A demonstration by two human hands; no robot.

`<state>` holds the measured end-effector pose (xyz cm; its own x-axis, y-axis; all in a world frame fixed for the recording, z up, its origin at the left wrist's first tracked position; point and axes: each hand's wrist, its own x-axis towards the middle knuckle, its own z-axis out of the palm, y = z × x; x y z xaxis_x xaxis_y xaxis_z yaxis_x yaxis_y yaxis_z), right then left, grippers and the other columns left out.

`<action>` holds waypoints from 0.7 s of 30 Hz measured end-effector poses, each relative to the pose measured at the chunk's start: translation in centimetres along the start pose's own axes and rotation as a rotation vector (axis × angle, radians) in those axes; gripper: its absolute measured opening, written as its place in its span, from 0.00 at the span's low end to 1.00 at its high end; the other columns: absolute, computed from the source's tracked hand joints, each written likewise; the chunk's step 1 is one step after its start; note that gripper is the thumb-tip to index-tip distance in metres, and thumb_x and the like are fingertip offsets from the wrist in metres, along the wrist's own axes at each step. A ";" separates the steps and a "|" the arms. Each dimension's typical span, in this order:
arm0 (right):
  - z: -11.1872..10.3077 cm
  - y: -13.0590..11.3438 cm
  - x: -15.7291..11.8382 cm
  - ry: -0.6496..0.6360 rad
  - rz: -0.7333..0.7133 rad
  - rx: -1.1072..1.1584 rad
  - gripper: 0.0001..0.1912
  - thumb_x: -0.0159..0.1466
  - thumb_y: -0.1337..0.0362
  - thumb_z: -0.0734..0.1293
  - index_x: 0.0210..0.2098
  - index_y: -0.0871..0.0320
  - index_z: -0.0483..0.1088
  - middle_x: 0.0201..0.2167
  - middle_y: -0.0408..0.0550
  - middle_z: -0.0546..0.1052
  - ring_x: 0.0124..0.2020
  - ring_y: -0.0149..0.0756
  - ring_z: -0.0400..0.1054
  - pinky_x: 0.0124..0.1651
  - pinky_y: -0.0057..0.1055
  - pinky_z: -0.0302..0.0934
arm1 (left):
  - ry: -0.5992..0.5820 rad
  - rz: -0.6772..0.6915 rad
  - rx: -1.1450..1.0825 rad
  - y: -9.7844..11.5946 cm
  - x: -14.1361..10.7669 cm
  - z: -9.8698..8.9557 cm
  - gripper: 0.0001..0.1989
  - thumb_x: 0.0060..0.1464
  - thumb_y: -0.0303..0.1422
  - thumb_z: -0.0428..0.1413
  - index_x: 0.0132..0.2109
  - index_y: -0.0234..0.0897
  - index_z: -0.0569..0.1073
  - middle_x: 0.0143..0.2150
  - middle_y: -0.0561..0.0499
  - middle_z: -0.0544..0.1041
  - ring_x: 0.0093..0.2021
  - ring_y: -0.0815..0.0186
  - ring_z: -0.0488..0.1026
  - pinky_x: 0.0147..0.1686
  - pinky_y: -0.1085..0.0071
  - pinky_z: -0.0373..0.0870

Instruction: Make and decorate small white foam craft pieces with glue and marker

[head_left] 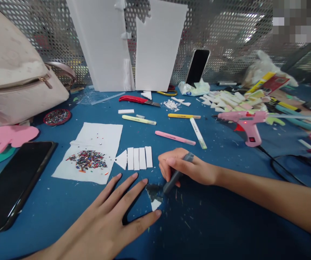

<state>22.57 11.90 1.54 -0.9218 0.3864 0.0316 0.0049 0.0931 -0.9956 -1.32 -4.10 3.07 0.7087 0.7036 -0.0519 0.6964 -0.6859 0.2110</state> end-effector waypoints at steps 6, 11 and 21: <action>0.0 -0.1 0.0 0.008 0.000 0.001 0.30 0.73 0.50 0.57 0.25 0.66 0.70 0.24 0.47 0.69 0.22 0.27 0.65 0.24 0.23 0.61 | 0.025 -0.008 0.009 -0.1 0.0 0.0 0.42 0.60 0.60 0.49 0.73 0.54 0.44 0.74 0.40 0.50 0.71 0.37 0.49 0.61 0.35 0.55; 0.0 -0.2 0.1 0.026 -0.017 0.007 0.29 0.73 0.51 0.57 0.26 0.66 0.70 0.25 0.48 0.70 0.22 0.27 0.66 0.26 0.24 0.62 | 0.025 0.002 0.042 0.0 0.2 0.0 0.42 0.61 0.61 0.47 0.73 0.53 0.43 0.72 0.38 0.54 0.71 0.38 0.50 0.61 0.35 0.56; 0.0 -0.2 0.1 0.012 -0.013 -0.029 0.30 0.74 0.50 0.56 0.25 0.65 0.70 0.23 0.47 0.70 0.21 0.27 0.65 0.25 0.25 0.60 | 0.037 -0.046 0.111 0.6 -0.1 0.3 0.41 0.60 0.63 0.43 0.73 0.55 0.43 0.73 0.38 0.53 0.72 0.42 0.46 0.63 0.38 0.55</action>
<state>22.51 11.92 1.77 -0.9171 0.3962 0.0454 0.0046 0.1243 -0.9922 -0.89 -4.63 2.88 0.6725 0.7398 -0.0221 0.7378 -0.6677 0.0993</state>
